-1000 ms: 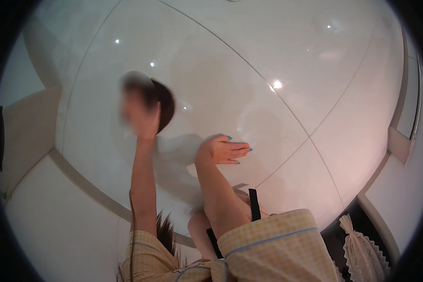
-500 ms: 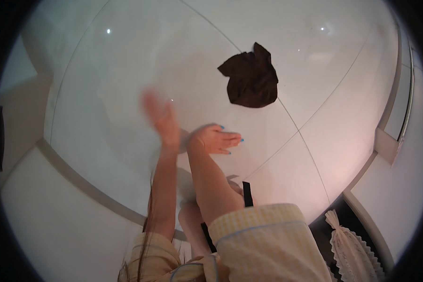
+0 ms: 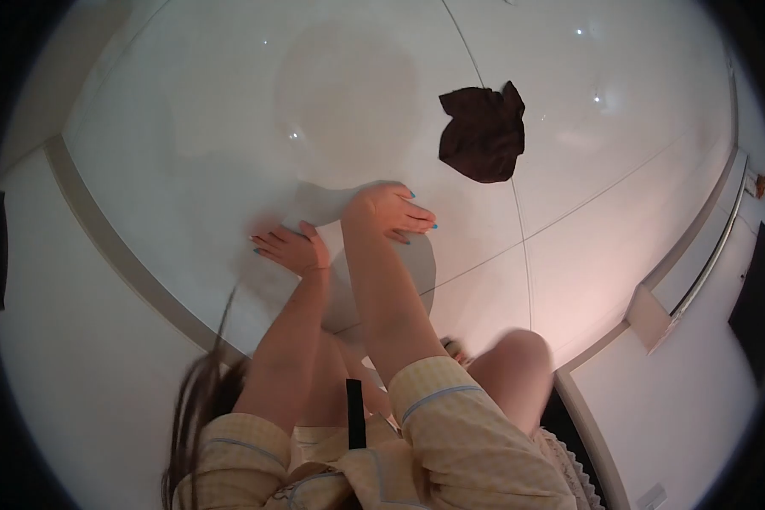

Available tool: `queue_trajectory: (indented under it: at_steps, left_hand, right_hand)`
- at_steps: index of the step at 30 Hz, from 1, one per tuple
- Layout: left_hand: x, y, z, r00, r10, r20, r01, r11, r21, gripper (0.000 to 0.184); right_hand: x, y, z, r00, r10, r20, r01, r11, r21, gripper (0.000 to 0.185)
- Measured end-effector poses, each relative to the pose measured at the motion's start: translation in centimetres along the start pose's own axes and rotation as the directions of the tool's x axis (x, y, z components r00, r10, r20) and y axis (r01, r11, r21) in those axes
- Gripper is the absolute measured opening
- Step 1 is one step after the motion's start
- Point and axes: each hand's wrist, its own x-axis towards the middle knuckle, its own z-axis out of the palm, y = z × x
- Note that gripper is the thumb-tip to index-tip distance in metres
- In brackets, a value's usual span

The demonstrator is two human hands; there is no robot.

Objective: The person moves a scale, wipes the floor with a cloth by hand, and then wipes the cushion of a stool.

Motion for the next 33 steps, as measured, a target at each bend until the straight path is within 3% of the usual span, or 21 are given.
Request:
queue_trajectory:
  at_steps: [3, 10, 11, 12, 13, 14, 15, 16, 18, 22, 24, 25, 26, 28, 29, 30, 31, 32, 33]
  left_hand:
    - [0.1, 0.0, 0.1, 0.998, -0.023, -0.057, 0.018, 0.996, -0.092, 0.077]
    - [0.1, 0.8, -1.2, 0.997, -0.064, -0.039, 0.060, 0.995, -0.084, 0.075]
    - [0.0, 0.7, -1.1, 0.994, -0.037, -0.106, 0.024, 0.993, -0.116, 0.071]
    - [-0.1, 0.6, -1.0, 0.983, -0.017, -0.181, -0.009, 0.990, -0.141, 0.067]
    - [0.0, 0.8, -1.2, 0.980, -0.039, -0.195, 0.010, 0.989, -0.149, 0.067]
    - [0.1, 0.9, -1.6, 0.981, -0.027, -0.194, -0.008, 0.984, -0.176, 0.066]
    - [-0.2, 0.8, -1.8, 0.981, -0.016, -0.192, -0.024, 0.979, -0.201, 0.065]
    - [-0.6, 0.8, -1.8, 0.978, -0.036, -0.205, -0.006, 0.979, -0.202, 0.065]
    - [-0.1, 0.8, -1.6, 0.978, -0.024, -0.205, -0.016, 0.982, -0.191, 0.064]
    - [-0.2, 0.9, -1.8, 0.984, -0.046, -0.172, 0.016, 0.985, -0.173, 0.067]
    - [-0.4, 0.8, -1.9, 0.973, -0.001, -0.231, -0.050, 0.976, -0.214, 0.063]
    - [-0.4, 0.8, -2.0, 0.973, -0.005, -0.230, -0.043, 0.978, -0.205, 0.063]
    - [-0.3, 0.8, -1.9, 0.974, -0.014, -0.225, -0.031, 0.981, -0.193, 0.063]
    - [-0.2, 0.8, -1.6, 0.975, -0.005, -0.222, -0.035, 0.984, -0.176, 0.063]
    - [-0.2, 0.8, -1.5, 0.976, -0.010, -0.218, -0.025, 0.987, -0.158, 0.063]
    - [-0.3, 0.7, -1.2, 0.977, -0.021, -0.210, -0.008, 0.990, -0.138, 0.063]
    - [-0.6, 0.6, -1.1, 0.980, -0.018, -0.198, -0.007, 0.992, -0.128, 0.063]
    - [-0.6, 0.6, -1.1, 0.973, -0.012, -0.229, -0.019, 0.991, -0.134, 0.064]
    - [-0.3, 0.7, -1.0, 0.964, 0.000, -0.266, -0.040, 0.988, -0.146, 0.064]
  right_hand:
    - [0.2, 0.8, 0.1, 1.000, -0.015, -0.009, 0.015, 1.000, 0.008, 0.063]
    - [4.2, 5.4, -0.2, 0.995, -0.084, -0.046, 0.088, 0.991, 0.102, 0.064]
    - [5.7, 6.7, -2.1, 0.985, -0.164, 0.048, 0.164, 0.986, 0.004, 0.065]
    - [9.5, 7.4, -7.5, 0.650, -0.589, 0.479, 0.652, 0.757, 0.047, 0.066]
    - [12.8, 7.2, -11.6, 0.009, -0.672, 0.740, 0.892, 0.340, 0.299, 0.067]
    - [15.5, 6.4, -12.0, -0.127, -0.922, 0.365, 0.960, -0.021, 0.279, 0.063]
    - [18.0, 3.6, -13.2, -0.471, -0.881, -0.048, 0.863, -0.472, 0.180, 0.063]
    - [19.2, 0.6, -15.2, -0.491, -0.870, -0.047, 0.871, -0.491, -0.013, 0.072]
    - [19.8, -2.9, -16.8, -0.388, -0.916, -0.104, 0.898, -0.351, -0.266, 0.073]
    - [20.8, -5.0, -13.6, -0.370, -0.929, -0.006, 0.892, -0.353, -0.283, 0.067]
    - [21.8, -5.5, -12.6, -0.502, -0.842, -0.196, 0.864, -0.499, -0.067, 0.060]
    - [22.4, -5.6, -12.3, -0.542, -0.805, -0.241, 0.838, -0.540, -0.080, 0.053]
    - [22.1, -5.2, -12.3, -0.539, -0.808, -0.239, 0.840, -0.539, -0.071, 0.053]
    - [22.0, -4.2, -12.7, -0.374, -0.898, -0.231, 0.848, -0.432, 0.306, 0.049]
    - [20.0, -3.0, -13.8, -0.407, -0.836, -0.367, 0.805, -0.518, 0.290, 0.047]
    - [18.2, -1.5, -14.2, -0.432, -0.841, -0.327, 0.737, -0.538, 0.410, 0.049]
    - [16.3, 0.3, -14.1, -0.558, -0.787, -0.264, 0.686, -0.616, 0.387, 0.047]
    - [14.7, 1.7, -12.8, -0.741, -0.596, -0.310, 0.477, -0.792, 0.382, 0.043]
    - [13.1, 3.7, -10.8, -0.858, -0.497, -0.132, 0.432, -0.836, 0.338, 0.040]
